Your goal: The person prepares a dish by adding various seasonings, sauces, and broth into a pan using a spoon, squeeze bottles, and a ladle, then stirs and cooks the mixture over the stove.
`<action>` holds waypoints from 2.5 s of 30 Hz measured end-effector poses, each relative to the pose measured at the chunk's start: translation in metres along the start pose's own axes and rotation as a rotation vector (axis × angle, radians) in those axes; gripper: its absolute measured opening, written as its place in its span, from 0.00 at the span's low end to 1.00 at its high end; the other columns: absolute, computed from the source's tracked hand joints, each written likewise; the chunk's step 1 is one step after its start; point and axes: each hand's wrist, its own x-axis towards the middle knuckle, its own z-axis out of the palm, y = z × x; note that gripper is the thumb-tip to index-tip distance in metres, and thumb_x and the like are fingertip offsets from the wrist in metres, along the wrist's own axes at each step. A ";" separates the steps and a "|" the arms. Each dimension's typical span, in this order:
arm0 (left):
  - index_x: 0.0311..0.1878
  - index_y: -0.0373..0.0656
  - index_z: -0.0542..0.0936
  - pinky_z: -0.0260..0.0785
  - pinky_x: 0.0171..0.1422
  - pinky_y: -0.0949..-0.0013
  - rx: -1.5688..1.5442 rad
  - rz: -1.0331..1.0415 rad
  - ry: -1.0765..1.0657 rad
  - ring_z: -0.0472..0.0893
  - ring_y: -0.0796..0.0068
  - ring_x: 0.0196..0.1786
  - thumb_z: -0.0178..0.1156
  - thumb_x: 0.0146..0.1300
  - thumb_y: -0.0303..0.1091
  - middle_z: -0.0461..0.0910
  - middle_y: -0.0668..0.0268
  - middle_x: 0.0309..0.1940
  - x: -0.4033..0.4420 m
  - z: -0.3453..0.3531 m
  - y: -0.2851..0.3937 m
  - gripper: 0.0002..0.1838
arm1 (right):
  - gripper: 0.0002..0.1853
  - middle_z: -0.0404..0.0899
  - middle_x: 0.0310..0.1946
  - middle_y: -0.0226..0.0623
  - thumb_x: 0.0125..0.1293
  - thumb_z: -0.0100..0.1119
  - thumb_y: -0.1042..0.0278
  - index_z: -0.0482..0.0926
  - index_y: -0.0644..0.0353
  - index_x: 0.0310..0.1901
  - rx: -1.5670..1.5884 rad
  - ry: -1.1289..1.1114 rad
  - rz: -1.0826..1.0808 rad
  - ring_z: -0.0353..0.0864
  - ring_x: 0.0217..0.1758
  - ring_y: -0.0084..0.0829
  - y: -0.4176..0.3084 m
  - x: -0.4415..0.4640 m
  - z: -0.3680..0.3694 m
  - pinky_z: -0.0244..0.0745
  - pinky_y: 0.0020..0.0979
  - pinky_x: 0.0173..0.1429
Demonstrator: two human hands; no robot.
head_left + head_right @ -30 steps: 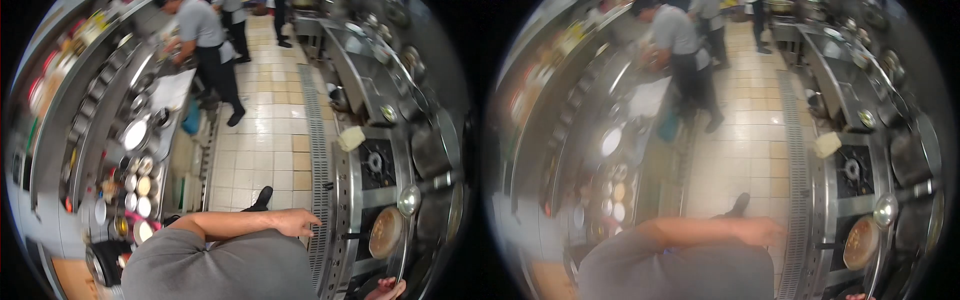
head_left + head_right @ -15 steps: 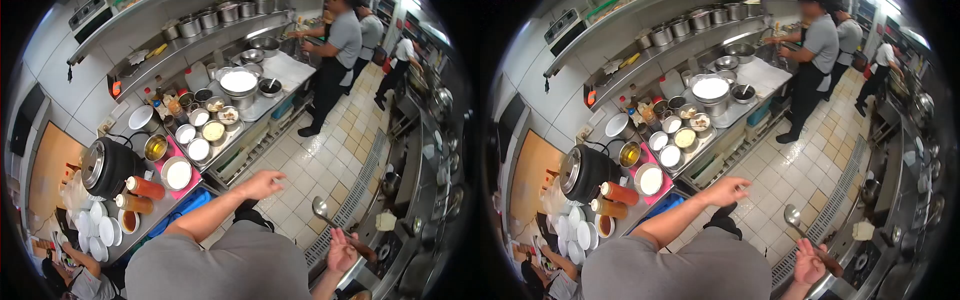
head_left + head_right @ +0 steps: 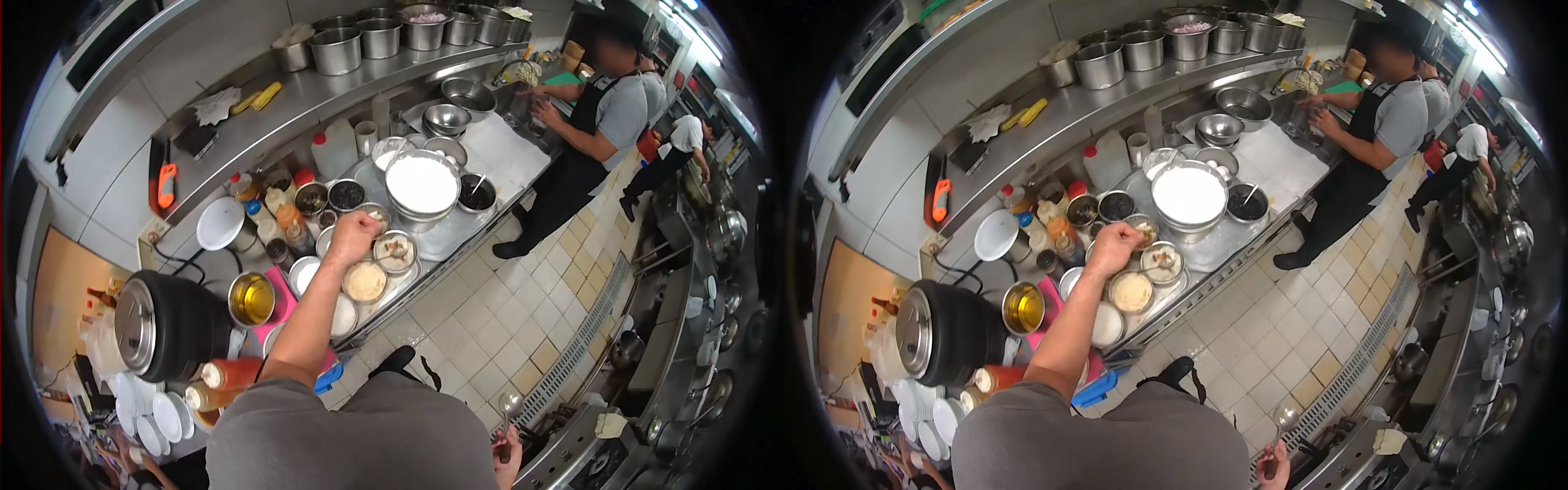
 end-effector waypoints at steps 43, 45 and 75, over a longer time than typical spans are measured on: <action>0.44 0.40 0.84 0.70 0.36 0.75 -0.140 -0.219 -0.213 0.75 0.87 0.33 0.64 0.74 0.36 0.81 0.75 0.30 -0.105 0.111 0.051 0.09 | 0.10 0.72 0.19 0.36 0.68 0.64 0.69 0.77 0.63 0.31 -1.389 -0.186 0.545 0.72 0.17 0.35 -0.121 0.359 0.115 0.70 0.39 0.22; 0.47 0.41 0.83 0.71 0.38 0.75 -0.324 -0.357 -0.247 0.77 0.86 0.35 0.63 0.74 0.36 0.82 0.74 0.33 -0.127 0.134 0.019 0.09 | 0.11 0.70 0.17 0.36 0.67 0.62 0.68 0.74 0.59 0.28 -1.466 -0.309 0.575 0.69 0.16 0.35 -0.111 0.339 0.187 0.68 0.40 0.22; 0.46 0.46 0.72 0.78 0.32 0.65 -0.860 -0.938 0.870 0.85 0.70 0.28 0.60 0.75 0.34 0.82 0.64 0.30 -0.419 0.274 -0.118 0.07 | 0.39 0.69 0.71 0.44 0.77 0.48 0.34 0.64 0.60 0.75 -1.011 -0.932 0.082 0.74 0.68 0.38 -0.039 0.338 0.641 0.71 0.47 0.70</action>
